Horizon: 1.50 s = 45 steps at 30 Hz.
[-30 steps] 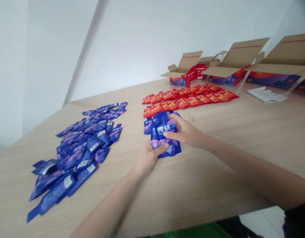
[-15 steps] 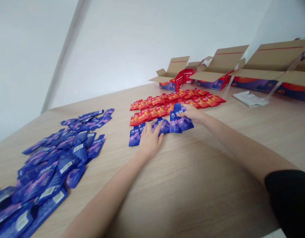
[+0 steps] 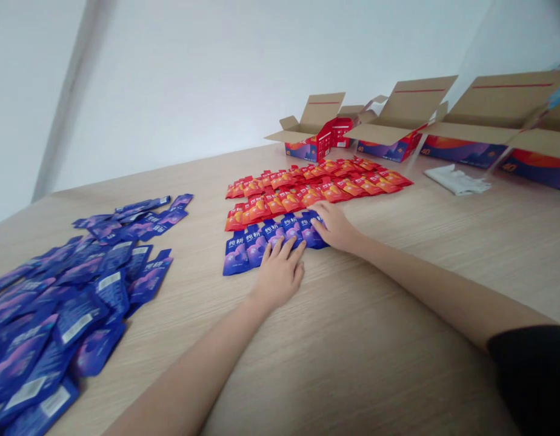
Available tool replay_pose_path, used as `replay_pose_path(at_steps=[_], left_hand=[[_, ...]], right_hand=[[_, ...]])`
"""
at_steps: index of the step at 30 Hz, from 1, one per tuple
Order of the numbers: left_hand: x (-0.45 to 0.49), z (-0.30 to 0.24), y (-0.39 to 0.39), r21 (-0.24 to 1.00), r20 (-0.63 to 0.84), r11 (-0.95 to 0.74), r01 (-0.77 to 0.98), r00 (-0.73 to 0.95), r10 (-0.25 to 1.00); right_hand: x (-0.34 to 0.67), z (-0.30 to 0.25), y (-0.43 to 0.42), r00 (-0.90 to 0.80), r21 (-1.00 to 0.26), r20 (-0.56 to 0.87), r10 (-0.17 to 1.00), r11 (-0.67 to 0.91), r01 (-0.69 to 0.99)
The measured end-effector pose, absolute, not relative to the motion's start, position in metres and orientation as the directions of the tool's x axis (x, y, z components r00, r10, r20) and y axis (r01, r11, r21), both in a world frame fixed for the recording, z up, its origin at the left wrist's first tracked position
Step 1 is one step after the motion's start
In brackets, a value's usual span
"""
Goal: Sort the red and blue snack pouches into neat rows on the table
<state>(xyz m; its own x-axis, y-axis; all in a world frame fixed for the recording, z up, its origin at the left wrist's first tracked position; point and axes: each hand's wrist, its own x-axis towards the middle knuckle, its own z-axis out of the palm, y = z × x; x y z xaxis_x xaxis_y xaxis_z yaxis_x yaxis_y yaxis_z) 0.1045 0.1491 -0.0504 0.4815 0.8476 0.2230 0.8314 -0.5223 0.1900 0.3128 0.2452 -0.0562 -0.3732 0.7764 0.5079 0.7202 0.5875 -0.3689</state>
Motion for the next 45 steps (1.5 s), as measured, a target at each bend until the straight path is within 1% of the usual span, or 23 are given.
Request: replay_pose_path(at_steps=[3, 6, 13, 17, 21, 24, 27, 28, 30, 33, 35, 37, 39, 41, 42, 43, 45], left_hand=[[0.107, -0.05, 0.149, 0.181, 0.235, -0.519, 0.836, 0.475, 0.848], [0.108, -0.048, 0.15, 0.179, 0.245, -0.522, 0.834, 0.476, 0.845], [0.105, -0.052, 0.15, 0.209, 0.259, -0.525, 0.825, 0.471, 0.843], [0.107, -0.054, 0.15, 0.195, 0.26, -0.523, 0.83, 0.471, 0.843], [0.104, -0.043, 0.141, 0.185, 0.315, -0.496, 0.848, 0.427, 0.848], [0.08, -0.021, 0.126, 0.195, 0.377, -0.458, 0.867, 0.365, 0.851], [0.024, 0.004, 0.102, 0.15, 0.446, -0.383, 0.912, 0.283, 0.849], [-0.002, 0.01, 0.092, 0.119, 0.472, -0.327, 0.938, 0.236, 0.85], [-0.06, 0.019, 0.069, 0.067, 0.505, -0.158, 0.985, 0.103, 0.857], [-0.148, 0.017, 0.032, 0.042, 0.494, 0.125, 0.991, -0.129, 0.86], [-0.195, 0.011, 0.013, 0.026, 0.477, 0.193, 0.981, -0.182, 0.86], [-0.226, 0.005, 0.001, 0.008, 0.439, 0.149, 0.989, -0.138, 0.888], [-0.243, 0.002, -0.003, 0.014, 0.365, 0.026, 1.0, -0.03, 0.931], [-0.247, 0.0, -0.002, 0.041, 0.27, -0.082, 0.996, 0.068, 0.96], [-0.247, 0.0, 0.0, 0.044, 0.225, -0.096, 0.994, 0.084, 0.971], [-0.245, -0.001, 0.002, 0.037, 0.196, -0.078, 0.996, 0.069, 0.978], [-0.241, -0.004, 0.006, 0.024, 0.19, 0.01, 1.0, -0.014, 0.982]], right_hand=[[0.312, -0.065, 0.224, -0.555, -0.242, 0.423, 0.716, 0.68, 0.693], [0.308, -0.071, 0.225, -0.6, -0.182, 0.36, 0.714, 0.685, 0.706], [0.309, -0.069, 0.252, -0.633, -0.183, 0.349, 0.691, 0.713, 0.677], [0.31, -0.073, 0.252, -0.632, -0.176, 0.347, 0.693, 0.71, 0.682], [0.31, -0.073, 0.248, -0.63, -0.177, 0.331, 0.702, 0.703, 0.689], [0.314, -0.068, 0.242, -0.613, -0.211, 0.384, 0.69, 0.712, 0.67], [0.317, -0.064, 0.229, -0.526, -0.273, 0.538, 0.659, 0.727, 0.63], [0.315, -0.063, 0.222, -0.491, -0.292, 0.584, 0.646, 0.732, 0.616], [0.302, -0.061, 0.205, -0.467, -0.312, 0.634, 0.617, 0.756, 0.576], [0.255, -0.055, 0.172, -0.58, -0.329, 0.622, 0.526, 0.847, 0.417], [0.205, -0.048, 0.151, -0.67, -0.371, 0.597, 0.44, 0.893, 0.255], [0.144, -0.036, 0.135, -0.739, -0.422, 0.57, 0.36, 0.9, 0.113], [0.079, -0.022, 0.128, -0.787, -0.434, 0.544, 0.292, 0.9, 0.035], [0.018, -0.008, 0.127, -0.833, -0.396, 0.495, 0.247, 0.917, 0.036], [-0.01, -0.002, 0.128, -0.848, -0.381, 0.467, 0.251, 0.922, 0.063], [-0.034, 0.003, 0.13, -0.858, -0.372, 0.437, 0.27, 0.923, 0.101], [-0.073, 0.011, 0.132, -0.871, -0.336, 0.383, 0.309, 0.924, 0.18]])
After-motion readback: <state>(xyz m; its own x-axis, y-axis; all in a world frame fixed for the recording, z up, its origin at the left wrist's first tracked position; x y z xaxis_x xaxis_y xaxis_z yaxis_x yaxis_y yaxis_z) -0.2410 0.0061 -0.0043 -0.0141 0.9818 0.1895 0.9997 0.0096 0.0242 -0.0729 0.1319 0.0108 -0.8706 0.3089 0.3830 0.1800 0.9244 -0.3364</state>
